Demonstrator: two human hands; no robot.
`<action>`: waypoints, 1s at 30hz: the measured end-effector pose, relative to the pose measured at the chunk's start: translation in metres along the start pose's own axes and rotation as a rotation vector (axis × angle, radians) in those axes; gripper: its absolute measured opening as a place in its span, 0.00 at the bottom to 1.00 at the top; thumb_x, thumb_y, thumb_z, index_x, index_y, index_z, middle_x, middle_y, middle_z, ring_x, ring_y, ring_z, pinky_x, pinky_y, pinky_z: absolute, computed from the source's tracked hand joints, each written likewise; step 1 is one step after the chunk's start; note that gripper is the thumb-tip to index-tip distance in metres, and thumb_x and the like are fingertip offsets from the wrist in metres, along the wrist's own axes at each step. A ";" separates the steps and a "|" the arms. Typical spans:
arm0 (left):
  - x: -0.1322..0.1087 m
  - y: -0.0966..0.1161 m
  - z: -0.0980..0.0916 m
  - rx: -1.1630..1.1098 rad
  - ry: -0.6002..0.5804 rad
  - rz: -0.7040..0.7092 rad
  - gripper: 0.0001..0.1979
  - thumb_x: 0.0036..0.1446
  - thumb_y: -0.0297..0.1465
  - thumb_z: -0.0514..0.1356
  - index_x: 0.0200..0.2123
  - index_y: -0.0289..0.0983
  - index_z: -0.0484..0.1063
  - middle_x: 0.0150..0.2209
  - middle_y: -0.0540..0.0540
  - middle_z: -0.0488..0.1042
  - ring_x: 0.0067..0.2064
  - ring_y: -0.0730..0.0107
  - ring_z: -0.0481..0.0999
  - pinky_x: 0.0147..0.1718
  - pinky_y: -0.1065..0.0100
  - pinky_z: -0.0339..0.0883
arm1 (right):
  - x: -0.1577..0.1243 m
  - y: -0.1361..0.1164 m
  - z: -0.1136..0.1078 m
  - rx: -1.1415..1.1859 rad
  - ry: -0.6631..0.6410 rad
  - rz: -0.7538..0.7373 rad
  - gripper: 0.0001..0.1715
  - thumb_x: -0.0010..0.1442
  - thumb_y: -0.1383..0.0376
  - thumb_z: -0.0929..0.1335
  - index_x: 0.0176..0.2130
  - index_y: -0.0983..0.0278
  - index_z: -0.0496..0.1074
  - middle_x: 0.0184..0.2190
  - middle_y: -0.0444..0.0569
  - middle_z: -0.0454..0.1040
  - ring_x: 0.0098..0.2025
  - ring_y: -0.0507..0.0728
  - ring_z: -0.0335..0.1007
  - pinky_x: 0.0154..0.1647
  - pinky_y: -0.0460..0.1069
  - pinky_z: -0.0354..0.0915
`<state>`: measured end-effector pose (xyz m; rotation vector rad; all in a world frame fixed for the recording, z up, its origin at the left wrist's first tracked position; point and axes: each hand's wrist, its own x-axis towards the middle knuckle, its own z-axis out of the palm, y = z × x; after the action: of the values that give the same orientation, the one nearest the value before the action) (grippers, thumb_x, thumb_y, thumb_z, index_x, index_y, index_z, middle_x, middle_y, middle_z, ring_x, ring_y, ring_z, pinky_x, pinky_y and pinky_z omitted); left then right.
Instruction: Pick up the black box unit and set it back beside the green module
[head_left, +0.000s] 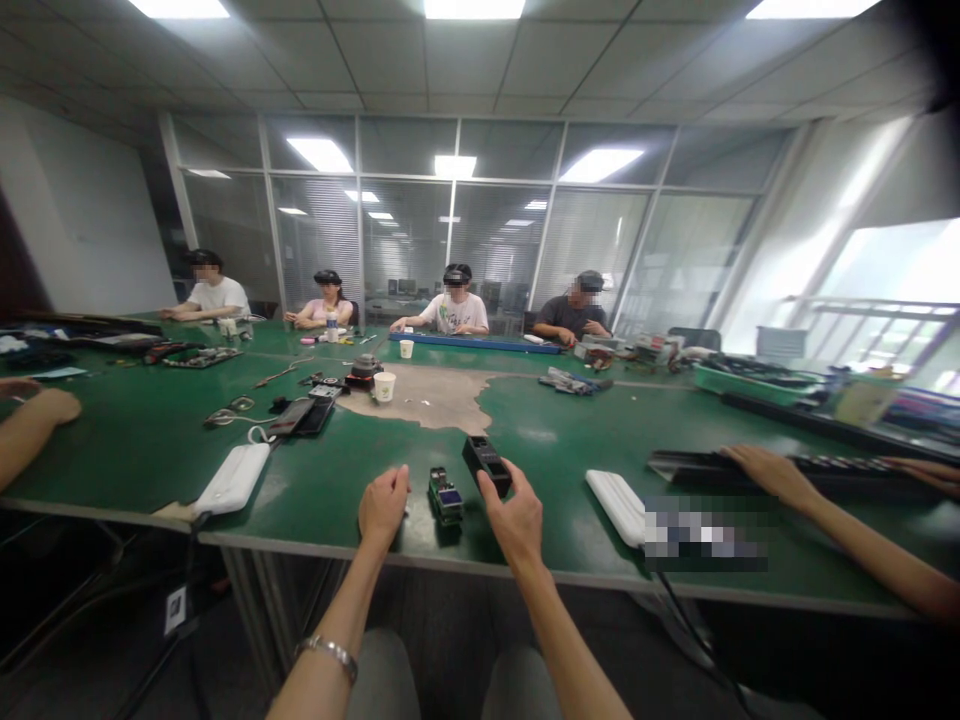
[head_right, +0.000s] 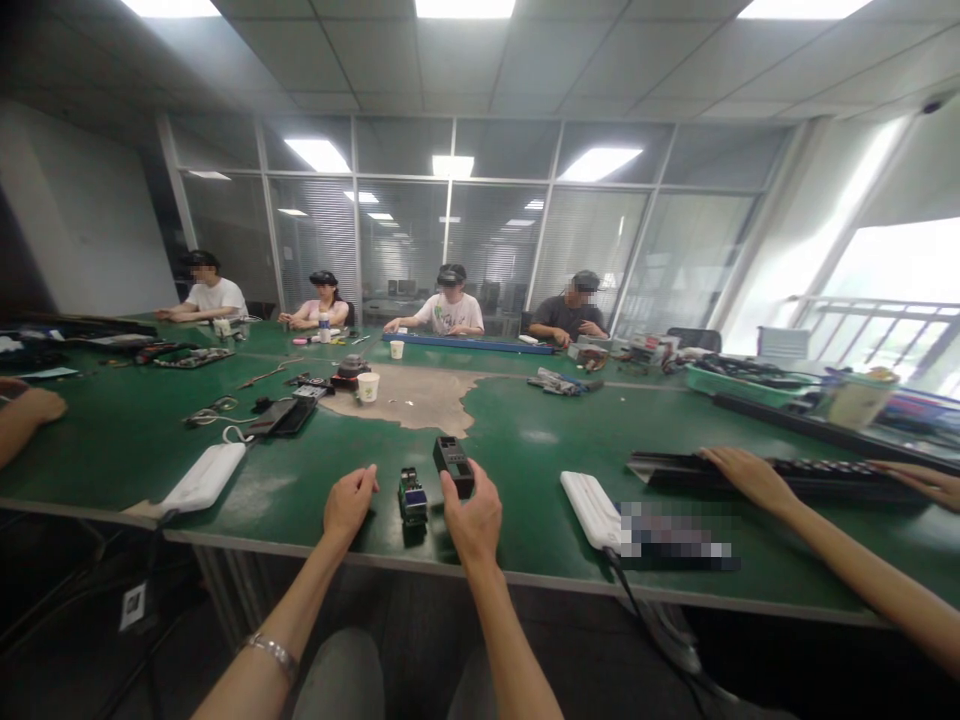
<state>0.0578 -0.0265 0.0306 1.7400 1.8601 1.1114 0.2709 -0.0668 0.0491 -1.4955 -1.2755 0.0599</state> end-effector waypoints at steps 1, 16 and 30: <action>0.000 0.000 0.000 -0.001 0.001 -0.001 0.26 0.67 0.46 0.45 0.25 0.41 0.72 0.27 0.47 0.76 0.32 0.67 0.74 0.32 0.70 0.56 | -0.002 0.009 0.000 -0.016 -0.011 0.009 0.35 0.58 0.46 0.65 0.54 0.67 0.72 0.49 0.58 0.76 0.52 0.64 0.71 0.54 0.56 0.64; -0.002 0.002 -0.001 -0.007 0.019 0.025 0.26 0.67 0.45 0.45 0.25 0.41 0.72 0.27 0.47 0.76 0.31 0.67 0.74 0.33 0.70 0.58 | -0.018 0.048 0.017 -0.172 -0.095 -0.039 0.34 0.61 0.47 0.64 0.54 0.69 0.71 0.50 0.61 0.75 0.52 0.64 0.70 0.55 0.56 0.63; -0.001 -0.001 0.000 -0.028 0.015 0.032 0.26 0.65 0.47 0.45 0.24 0.41 0.73 0.24 0.48 0.74 0.29 0.67 0.72 0.30 0.70 0.56 | -0.026 0.046 0.015 -0.242 -0.076 -0.052 0.44 0.59 0.50 0.67 0.63 0.77 0.61 0.56 0.67 0.70 0.58 0.67 0.66 0.58 0.58 0.61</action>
<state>0.0573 -0.0277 0.0291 1.7566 1.8222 1.1611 0.2808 -0.0659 -0.0047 -1.6779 -1.4212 -0.0748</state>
